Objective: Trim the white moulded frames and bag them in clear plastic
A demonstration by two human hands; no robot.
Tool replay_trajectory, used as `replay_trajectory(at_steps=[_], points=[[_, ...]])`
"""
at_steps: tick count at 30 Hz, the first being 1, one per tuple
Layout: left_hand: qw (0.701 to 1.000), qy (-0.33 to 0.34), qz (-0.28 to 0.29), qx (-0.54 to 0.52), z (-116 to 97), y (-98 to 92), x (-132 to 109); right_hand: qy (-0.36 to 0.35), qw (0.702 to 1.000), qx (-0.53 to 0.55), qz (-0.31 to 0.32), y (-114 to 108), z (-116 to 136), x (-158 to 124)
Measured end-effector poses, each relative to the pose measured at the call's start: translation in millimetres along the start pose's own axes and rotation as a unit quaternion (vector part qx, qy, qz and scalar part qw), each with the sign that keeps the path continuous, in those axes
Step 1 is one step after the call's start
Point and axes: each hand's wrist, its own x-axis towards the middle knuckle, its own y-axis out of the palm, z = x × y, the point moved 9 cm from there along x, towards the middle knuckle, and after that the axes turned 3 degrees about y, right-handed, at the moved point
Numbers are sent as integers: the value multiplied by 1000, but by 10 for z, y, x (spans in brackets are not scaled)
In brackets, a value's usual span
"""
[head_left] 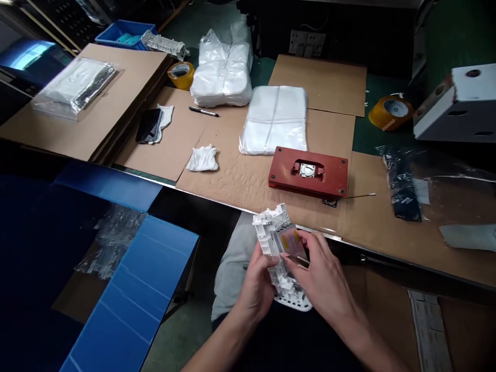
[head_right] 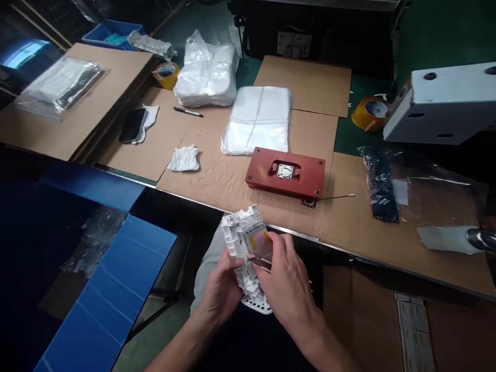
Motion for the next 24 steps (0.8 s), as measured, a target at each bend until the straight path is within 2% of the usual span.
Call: replay_trajectory(at_steps=[4, 7, 12, 15, 18, 22, 24], points=[[1000, -8, -8, -21, -15, -68, 21, -9, 997, 79, 15, 85, 25, -18], [999, -8, -9, -41, -47, -117, 38, 46, 982, 179, 38, 102, -108, 18], [997, -42, 32, -51, -19, -86, 35, 125, 920, 365, 70, 225, -338, 96], [996, -58, 52, -52, -15, -56, 29, 159, 898, 404, 71, 281, -449, 91], [995, -61, 63, -53, -29, -39, 22, 172, 911, 367, 75, 286, -511, 64], [992, -72, 81, -66, -25, -16, -4, 92, 960, 262, 40, 156, -435, 105], [988, -88, 95, -79, -17, 4, -14, 70, 962, 261, 29, 135, -407, 126]])
